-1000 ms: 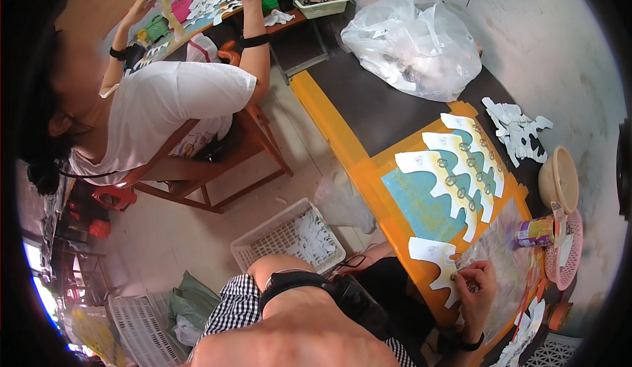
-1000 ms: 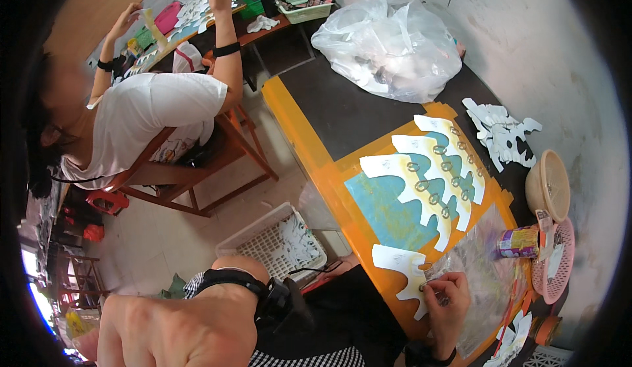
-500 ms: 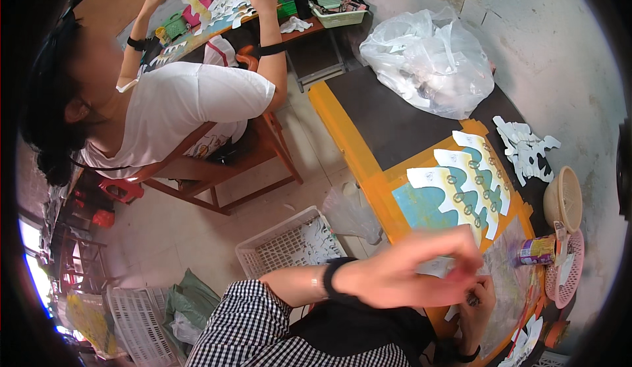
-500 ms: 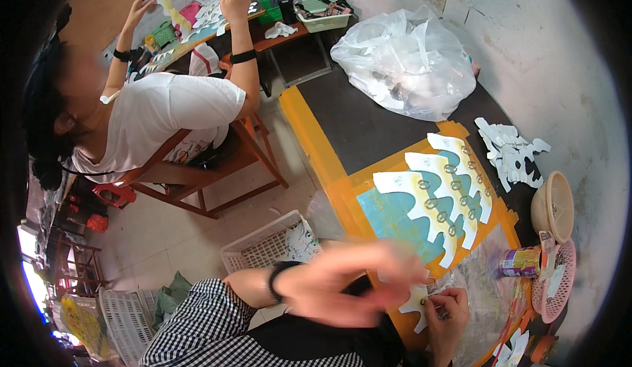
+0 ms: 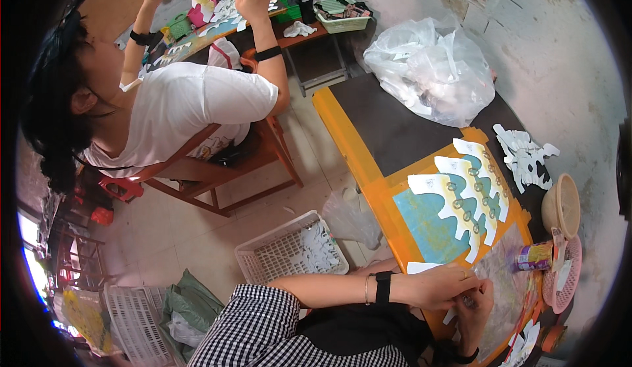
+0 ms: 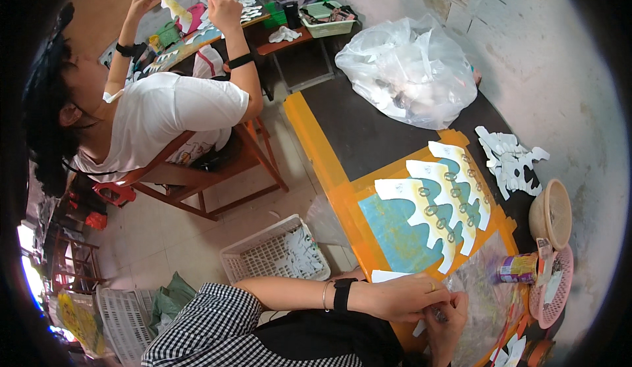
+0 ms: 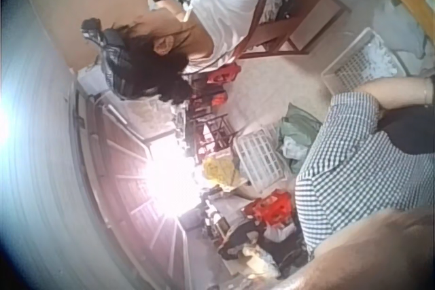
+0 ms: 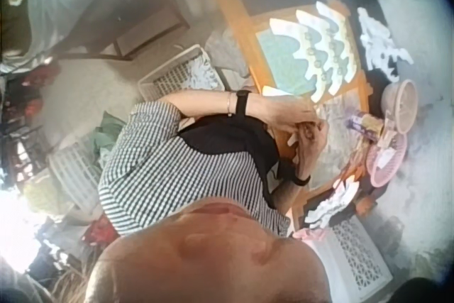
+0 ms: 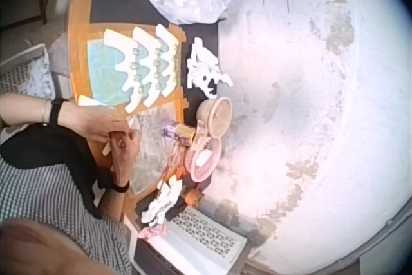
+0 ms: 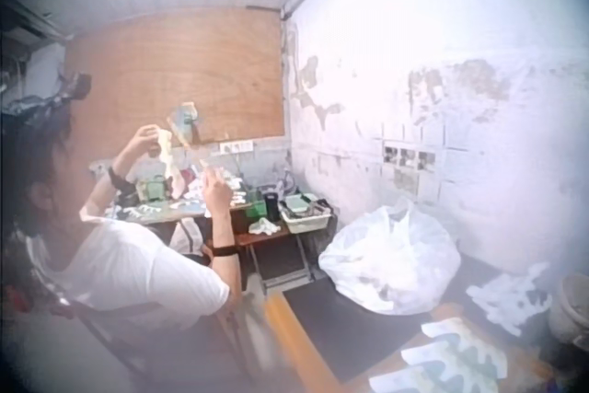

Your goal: Attaching metal hooks and rings to shoe upper components by hand.

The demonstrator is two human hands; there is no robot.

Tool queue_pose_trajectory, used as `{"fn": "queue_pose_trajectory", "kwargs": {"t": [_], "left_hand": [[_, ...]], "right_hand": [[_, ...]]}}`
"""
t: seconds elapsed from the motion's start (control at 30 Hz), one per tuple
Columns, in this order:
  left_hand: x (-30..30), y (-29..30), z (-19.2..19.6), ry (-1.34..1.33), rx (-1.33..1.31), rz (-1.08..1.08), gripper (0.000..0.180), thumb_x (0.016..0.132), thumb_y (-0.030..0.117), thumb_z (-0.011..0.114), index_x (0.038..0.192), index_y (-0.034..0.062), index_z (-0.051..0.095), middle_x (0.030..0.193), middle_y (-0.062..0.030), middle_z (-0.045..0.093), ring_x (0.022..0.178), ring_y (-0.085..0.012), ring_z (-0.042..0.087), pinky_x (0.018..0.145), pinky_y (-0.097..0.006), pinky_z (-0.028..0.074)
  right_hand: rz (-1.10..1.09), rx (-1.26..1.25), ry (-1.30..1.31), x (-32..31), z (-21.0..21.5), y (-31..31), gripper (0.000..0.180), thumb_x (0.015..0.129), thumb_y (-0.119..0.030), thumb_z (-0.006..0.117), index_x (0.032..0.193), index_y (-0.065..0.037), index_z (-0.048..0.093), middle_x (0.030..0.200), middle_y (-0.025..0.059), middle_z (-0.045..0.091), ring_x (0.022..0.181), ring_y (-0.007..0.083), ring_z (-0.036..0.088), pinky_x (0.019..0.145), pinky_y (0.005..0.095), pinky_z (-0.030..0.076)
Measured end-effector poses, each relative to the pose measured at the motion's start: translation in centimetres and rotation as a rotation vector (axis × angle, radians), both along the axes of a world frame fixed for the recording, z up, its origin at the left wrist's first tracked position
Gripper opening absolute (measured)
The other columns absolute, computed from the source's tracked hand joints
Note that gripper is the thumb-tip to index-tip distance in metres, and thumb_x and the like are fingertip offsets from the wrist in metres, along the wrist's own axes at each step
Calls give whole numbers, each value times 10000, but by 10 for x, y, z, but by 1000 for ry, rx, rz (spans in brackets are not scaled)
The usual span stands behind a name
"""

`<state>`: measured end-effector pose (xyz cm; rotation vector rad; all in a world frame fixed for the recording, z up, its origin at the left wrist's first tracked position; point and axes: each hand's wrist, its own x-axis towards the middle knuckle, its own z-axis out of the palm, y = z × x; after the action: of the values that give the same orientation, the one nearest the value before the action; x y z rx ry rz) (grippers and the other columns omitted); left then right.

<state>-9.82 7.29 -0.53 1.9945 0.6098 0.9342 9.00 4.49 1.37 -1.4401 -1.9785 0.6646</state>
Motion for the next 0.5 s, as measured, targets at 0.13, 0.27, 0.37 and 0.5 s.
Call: {"fn": "queue_pose_trajectory", "kwargs": {"t": [0.13, 0.27, 0.37, 0.5], "left_hand": [[-3, 2, -3, 29, -143, 26, 384, 757, -58, 672, 1105, 32, 535, 1069, -151, 573, 1036, -352, 554, 839, -413, 476], [-7, 3, -11, -68, 8, 32, 341, 758, -79, 662, 1055, 36, 541, 1051, -138, 564, 1043, -341, 544, 819, -412, 481], [-9, 5, -10, -23, -130, -10, 313, 769, -50, 688, 1037, 36, 552, 1054, -120, 556, 1057, -325, 532, 833, -417, 476], [-12, 8, -15, -20, 8, -5, 267, 780, 2, 724, 1006, 27, 583, 1034, -114, 567, 1063, -318, 532, 849, -407, 475]], "right_hand": [[-6, 29, -12, -4, 4, -2, 169, 654, 22, 781, 787, 9, 678, 845, 103, 516, 828, 270, 528, 729, 358, 436], [-1, 111, -72, -9, 5, -6, 165, 661, 56, 744, 805, 11, 678, 849, 95, 514, 831, 252, 538, 745, 346, 444], [-3, 166, -66, -13, 7, -11, 178, 651, 58, 744, 805, 3, 675, 838, 93, 494, 838, 256, 531, 743, 354, 441], [25, 222, -86, -18, 10, -10, 194, 635, 53, 738, 791, -13, 645, 833, 98, 466, 845, 285, 519, 737, 377, 437]]}}
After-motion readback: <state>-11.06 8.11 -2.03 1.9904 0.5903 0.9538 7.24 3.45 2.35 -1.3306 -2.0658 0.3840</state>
